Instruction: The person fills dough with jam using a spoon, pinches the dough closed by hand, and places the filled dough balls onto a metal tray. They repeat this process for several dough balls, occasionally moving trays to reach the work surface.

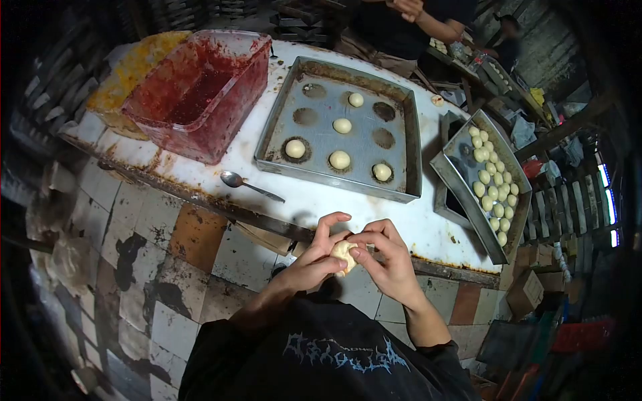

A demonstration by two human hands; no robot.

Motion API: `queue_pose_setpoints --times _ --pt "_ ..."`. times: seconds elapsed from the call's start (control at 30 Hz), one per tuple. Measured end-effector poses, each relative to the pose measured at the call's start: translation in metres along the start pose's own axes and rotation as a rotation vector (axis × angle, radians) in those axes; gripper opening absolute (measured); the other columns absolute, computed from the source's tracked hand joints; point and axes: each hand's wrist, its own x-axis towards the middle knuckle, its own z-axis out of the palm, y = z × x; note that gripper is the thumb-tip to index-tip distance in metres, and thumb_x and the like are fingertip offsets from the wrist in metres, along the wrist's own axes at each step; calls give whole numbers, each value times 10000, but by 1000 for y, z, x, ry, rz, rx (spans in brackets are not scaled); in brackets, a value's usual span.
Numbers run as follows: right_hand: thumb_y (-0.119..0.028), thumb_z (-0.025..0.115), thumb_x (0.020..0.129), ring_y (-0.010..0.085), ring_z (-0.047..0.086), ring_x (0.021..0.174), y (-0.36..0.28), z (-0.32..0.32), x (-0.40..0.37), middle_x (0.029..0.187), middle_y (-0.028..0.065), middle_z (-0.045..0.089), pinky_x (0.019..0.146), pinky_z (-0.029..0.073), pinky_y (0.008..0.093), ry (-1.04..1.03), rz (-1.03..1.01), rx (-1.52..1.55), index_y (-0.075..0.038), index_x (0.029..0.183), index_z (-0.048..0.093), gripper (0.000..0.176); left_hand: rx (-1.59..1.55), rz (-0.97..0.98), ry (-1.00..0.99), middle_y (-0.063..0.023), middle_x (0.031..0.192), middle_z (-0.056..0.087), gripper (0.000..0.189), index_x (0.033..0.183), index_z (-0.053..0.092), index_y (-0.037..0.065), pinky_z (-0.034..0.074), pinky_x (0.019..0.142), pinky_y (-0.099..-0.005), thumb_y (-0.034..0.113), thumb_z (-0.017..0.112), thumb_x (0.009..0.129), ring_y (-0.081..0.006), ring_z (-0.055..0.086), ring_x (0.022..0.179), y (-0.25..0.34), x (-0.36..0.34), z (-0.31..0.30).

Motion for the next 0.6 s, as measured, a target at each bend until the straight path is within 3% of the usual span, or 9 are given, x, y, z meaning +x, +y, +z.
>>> queue_pose_setpoints --times 0.1,0.17,0.3,0.37,0.43,0.53,0.6 --pt "-101 653 819 183 519 823 -7 13 13 920 81 520 696 424 287 3 132 21 -39 971 638 165 -192 -43 -115 -121 1171 435 842 1375 101 167 386 828 -248 -144 440 670 -159 444 1080 10 -10 -16" --pt "-97 638 828 187 521 818 -1 19 18 902 82 525 693 427 284 -86 139 16 -25 941 632 134 -114 -173 -51 -111 1170 433 801 1370 113 166 397 841 -256 -152 464 723 -148 449 1080 17 -17 -20" --pt "-85 636 826 207 522 819 -3 30 21 888 92 533 705 432 291 -32 201 65 -6 905 620 113 -135 -57 13 -98 1152 445 703 1355 152 157 416 845 -268 -110 511 812 -134 466 1048 3 -16 -28" --pt "-73 632 825 237 522 805 -8 40 14 883 107 538 705 437 297 173 -9 -82 10 868 607 97 -83 16 224 -91 1125 464 596 1331 195 143 429 850 -268 -45 527 873 -129 489 1008 0 -13 -24" --pt "-56 644 801 268 513 832 -13 44 8 920 117 540 730 432 318 157 -33 -70 8 912 611 132 -183 97 218 -97 1097 490 520 1298 247 122 438 854 -265 -51 508 882 -138 512 986 0 -8 -15" --pt "-84 712 723 286 482 914 -21 45 0 985 105 538 789 399 371 285 -272 -419 -22 1014 614 313 -303 205 346 -117 1037 528 369 1215 380 81 435 896 -332 -35 470 876 -200 521 1016 -4 -3 -9" --pt "-100 733 703 281 483 906 -17 50 -6 980 102 538 782 399 368 339 -330 -483 -30 1003 615 330 -341 234 377 -116 1014 531 364 1200 395 74 436 899 -347 -38 464 861 -218 527 1004 -3 -1 2"
